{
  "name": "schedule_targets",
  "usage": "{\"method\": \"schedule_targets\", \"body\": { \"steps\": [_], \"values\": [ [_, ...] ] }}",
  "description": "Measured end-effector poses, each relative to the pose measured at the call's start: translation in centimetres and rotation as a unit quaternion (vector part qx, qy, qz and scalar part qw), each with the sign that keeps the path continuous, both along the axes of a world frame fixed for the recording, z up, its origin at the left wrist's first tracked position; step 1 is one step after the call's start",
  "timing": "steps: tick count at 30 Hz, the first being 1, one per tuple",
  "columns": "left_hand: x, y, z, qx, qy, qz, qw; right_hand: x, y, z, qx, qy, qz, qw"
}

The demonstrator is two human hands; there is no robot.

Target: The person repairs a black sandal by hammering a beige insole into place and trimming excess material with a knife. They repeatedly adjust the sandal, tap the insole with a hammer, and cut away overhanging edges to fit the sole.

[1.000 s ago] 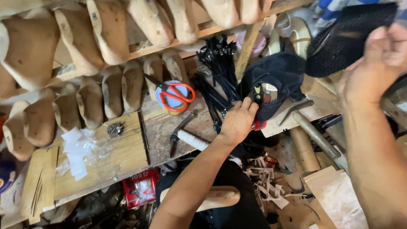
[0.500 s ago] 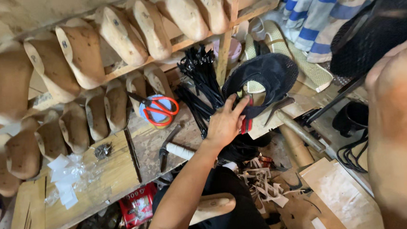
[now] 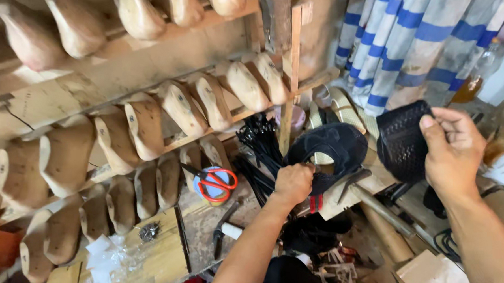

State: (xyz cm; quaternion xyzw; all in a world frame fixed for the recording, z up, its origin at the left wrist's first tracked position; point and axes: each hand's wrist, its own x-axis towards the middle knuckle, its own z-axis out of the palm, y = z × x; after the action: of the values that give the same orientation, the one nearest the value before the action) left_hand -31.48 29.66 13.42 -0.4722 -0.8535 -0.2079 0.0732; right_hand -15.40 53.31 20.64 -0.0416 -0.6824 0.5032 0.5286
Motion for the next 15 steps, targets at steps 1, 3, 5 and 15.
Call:
{"method": "schedule_targets", "body": {
  "steps": [1, 3, 5, 15],
  "values": [
    [-0.2, 0.1, 0.4, 0.006, -0.017, 0.0, 1.0, 0.1, -0.2, 0.1, -0.006, -0.005, 0.01, 1.0],
    [-0.6, 0.2, 0.9, -0.021, -0.075, 0.03, 0.996, 0.3, -0.6, 0.5, -0.009, -0.015, 0.018, 1.0],
    [-0.4, 0.1, 0.9, 0.045, -0.106, 0.048, 0.992, 0.7, -1.0, 0.9, -0.004, -0.034, 0.015, 0.999],
    [6.6, -7.0, -3.0, 0.394, -0.504, -0.105, 0.761, 7.1, -10.3, -0.4, -0.102, -0.082, 0.203, 0.97]
  ]
}}
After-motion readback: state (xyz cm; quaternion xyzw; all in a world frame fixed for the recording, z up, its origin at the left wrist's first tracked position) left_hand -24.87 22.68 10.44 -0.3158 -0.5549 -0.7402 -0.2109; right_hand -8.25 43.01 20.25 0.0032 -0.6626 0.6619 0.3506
